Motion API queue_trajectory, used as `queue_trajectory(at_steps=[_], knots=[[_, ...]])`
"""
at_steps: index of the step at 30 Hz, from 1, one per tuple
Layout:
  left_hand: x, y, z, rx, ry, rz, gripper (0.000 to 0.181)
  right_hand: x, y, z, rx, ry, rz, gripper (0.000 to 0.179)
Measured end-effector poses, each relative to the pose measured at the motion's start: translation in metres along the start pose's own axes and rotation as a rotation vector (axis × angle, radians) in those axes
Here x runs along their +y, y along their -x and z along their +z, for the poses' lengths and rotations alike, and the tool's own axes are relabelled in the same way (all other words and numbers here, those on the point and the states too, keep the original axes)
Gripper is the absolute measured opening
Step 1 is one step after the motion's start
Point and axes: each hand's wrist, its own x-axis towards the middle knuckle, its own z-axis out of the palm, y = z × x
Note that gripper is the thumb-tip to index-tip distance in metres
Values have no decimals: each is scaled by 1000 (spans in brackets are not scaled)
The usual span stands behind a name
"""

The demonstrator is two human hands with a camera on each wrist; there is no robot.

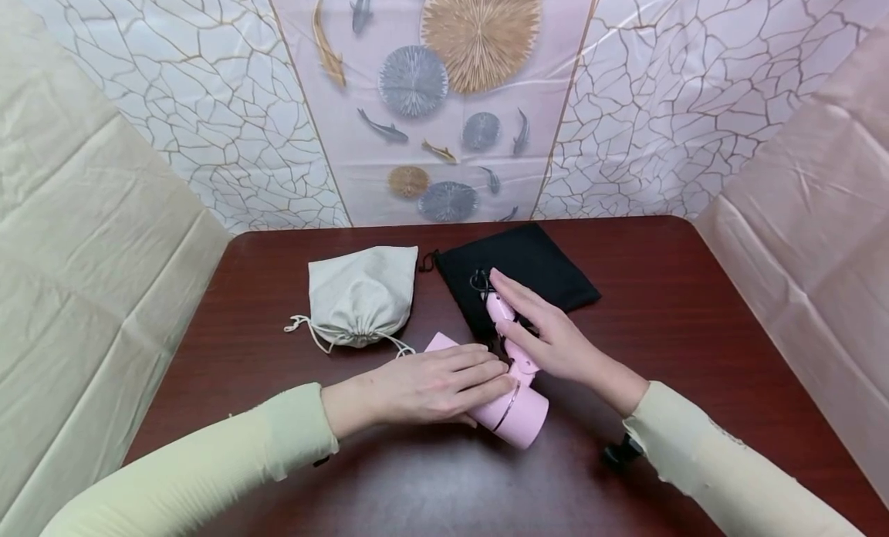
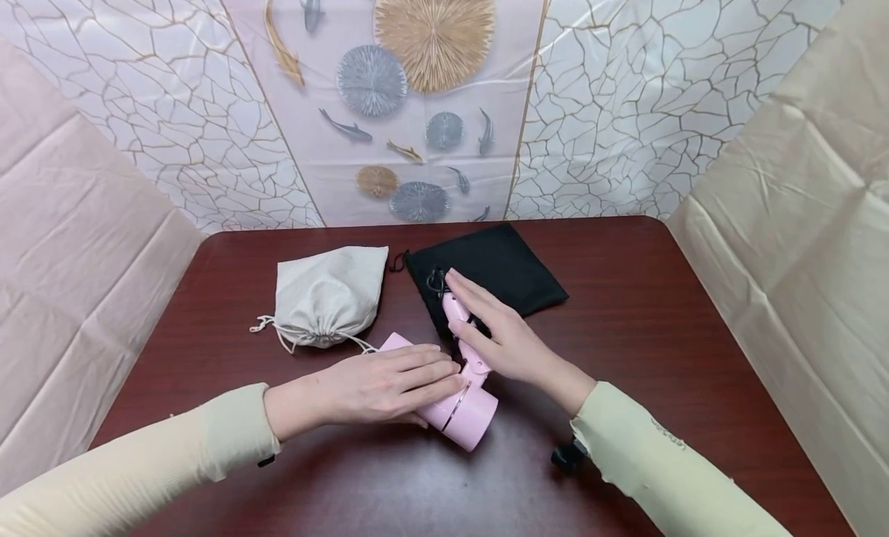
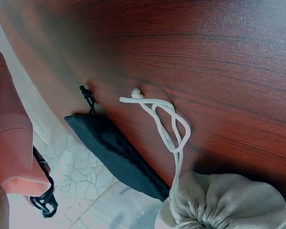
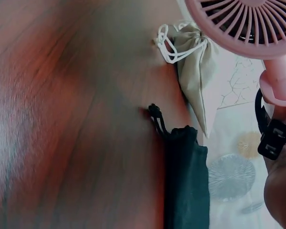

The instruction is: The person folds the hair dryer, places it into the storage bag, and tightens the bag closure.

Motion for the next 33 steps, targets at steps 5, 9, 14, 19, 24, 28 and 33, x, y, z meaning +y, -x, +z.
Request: queue_trajectory(at_steps=[5, 9, 14, 19, 24, 28, 33], knots=[[-1, -1, -3, 4, -10, 15, 55, -7, 1, -4, -42, 86, -28, 62], [-1, -1, -4, -1, -17, 18, 56, -10, 0, -2, -45, 95, -47, 59], [-1, 1, -3, -8, -36, 23, 57, -9, -3, 3, -16, 70, -86, 58], [-2, 3, -2, 0, -39, 36, 56, -9, -5, 4, -17, 44, -109, 58], [-5, 5, -2, 14, -33, 46, 56, -10, -8, 3, -33, 41, -119, 57], [-7, 6, -1, 22, -53, 58, 54, -11, -10, 1, -37, 33, -129, 57], [-9, 9, -1, 19, -57, 69, 53, -12, -11, 2, -45, 11, -139, 56]])
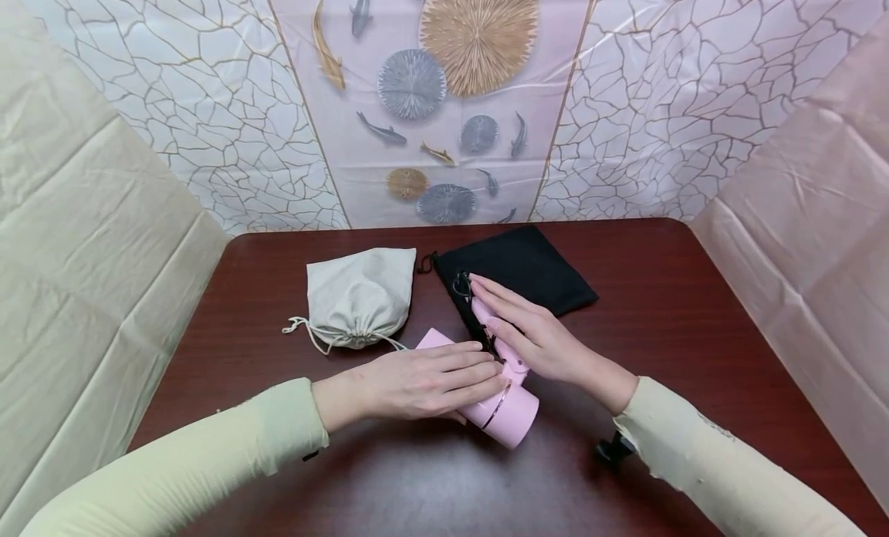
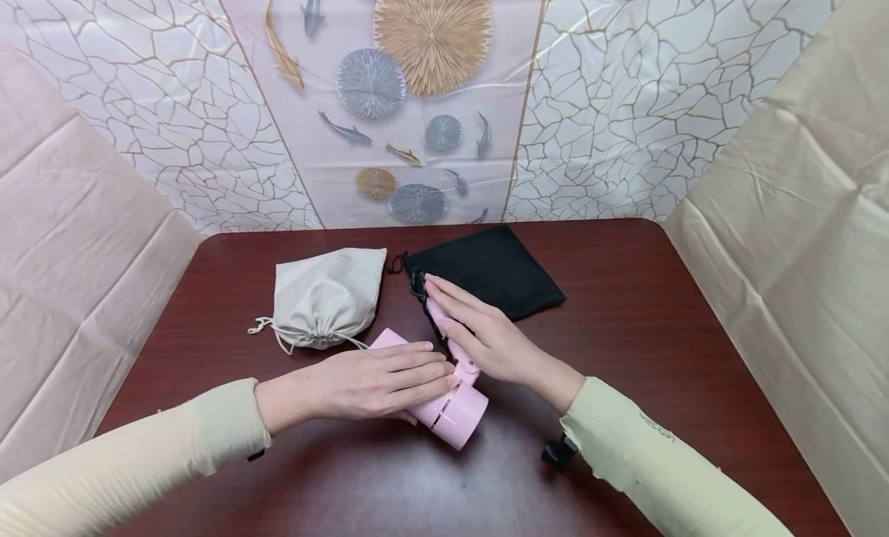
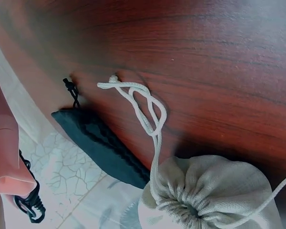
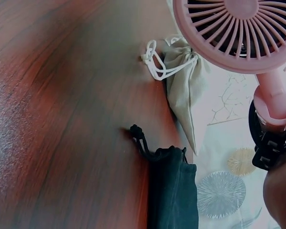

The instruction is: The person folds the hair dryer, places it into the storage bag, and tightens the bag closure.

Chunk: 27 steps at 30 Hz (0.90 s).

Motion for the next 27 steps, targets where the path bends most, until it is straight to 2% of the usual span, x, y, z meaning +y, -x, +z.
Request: queue_trajectory(at_steps=[7, 12, 21, 27], knots=[[-4, 1, 0, 7, -36, 37, 45, -4, -5, 1, -37, -59, -22, 52], [-5, 2, -1, 4, -37, 44, 48, -3, -6, 1, -56, -107, -4, 50], [-4, 5, -1, -31, -49, 53, 51, -3, -6, 4, -117, -146, 53, 48], [-5, 7, -1, -47, -109, 72, 46, -2, -8, 7, -159, -155, 35, 46]])
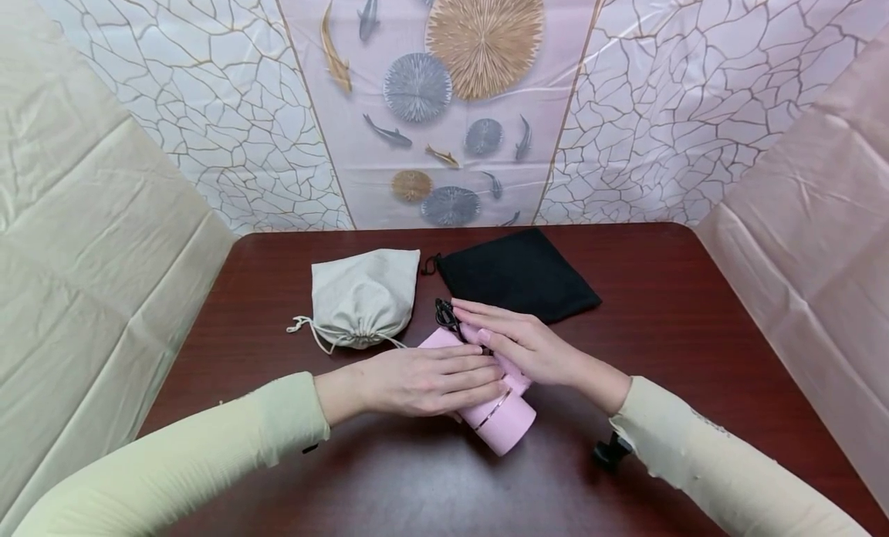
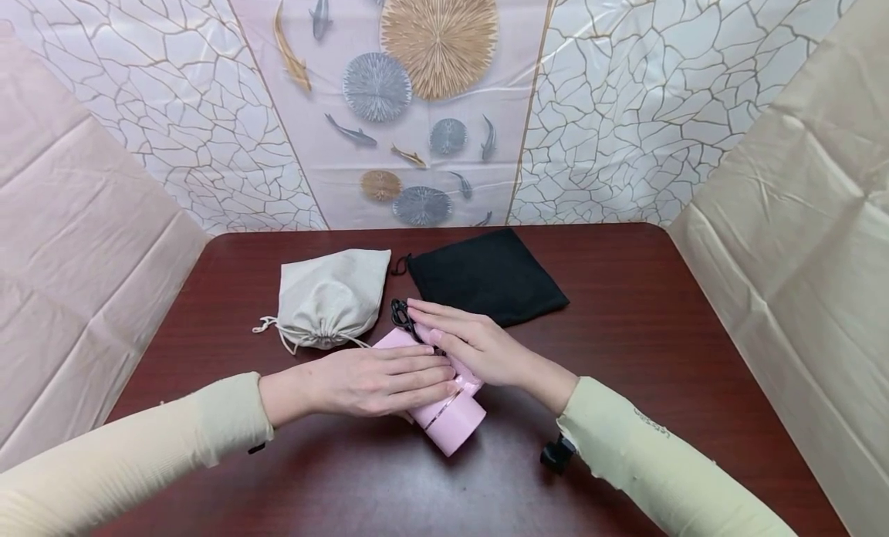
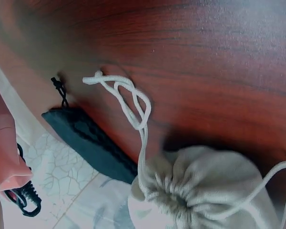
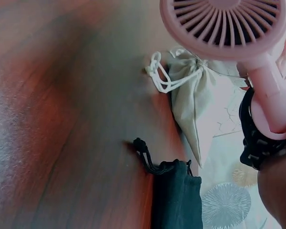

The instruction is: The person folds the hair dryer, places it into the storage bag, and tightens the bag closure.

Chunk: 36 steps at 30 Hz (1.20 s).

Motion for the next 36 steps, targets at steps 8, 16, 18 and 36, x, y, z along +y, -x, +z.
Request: queue_trajectory(at_steps=[8, 16, 18, 36], knots=[[3, 0, 2, 9, 34, -18, 49, 0, 1, 1, -42, -29, 53, 45], [5, -1, 5, -7, 93, -35, 53, 6, 9, -5, -18, -29, 70, 45], [5, 0, 7, -8, 113, -37, 53, 8, 12, -7, -6, -13, 69, 46], [18, 13, 29, -75, 274, -53, 62, 24, 29, -22, 42, 92, 221, 52]])
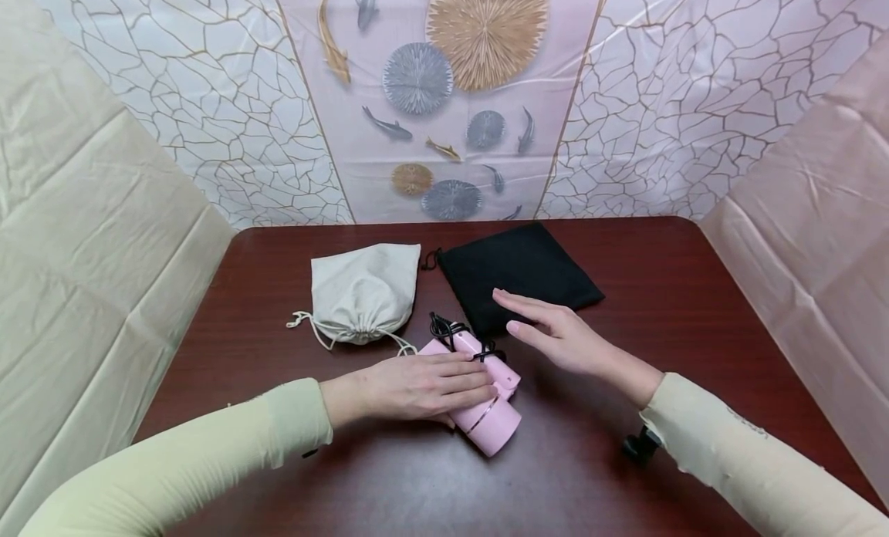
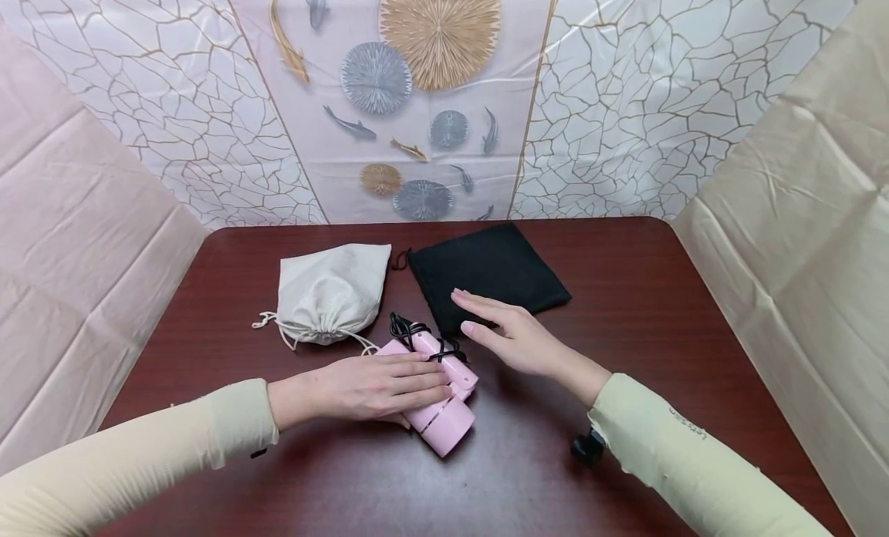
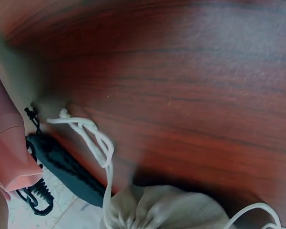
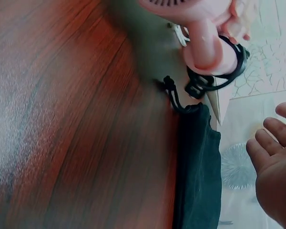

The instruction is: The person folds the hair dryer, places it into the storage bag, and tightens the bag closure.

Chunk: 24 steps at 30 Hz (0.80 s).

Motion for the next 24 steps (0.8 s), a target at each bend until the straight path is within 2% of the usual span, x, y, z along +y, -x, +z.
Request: queue_trajectory(at_steps=[13, 24], knots=[[2, 11, 14, 13, 67, 1, 63, 7, -8, 3, -30, 24, 51, 53], [-2, 20, 18, -23, 71, -23, 60, 10, -17, 3, -82, 27, 95, 54]])
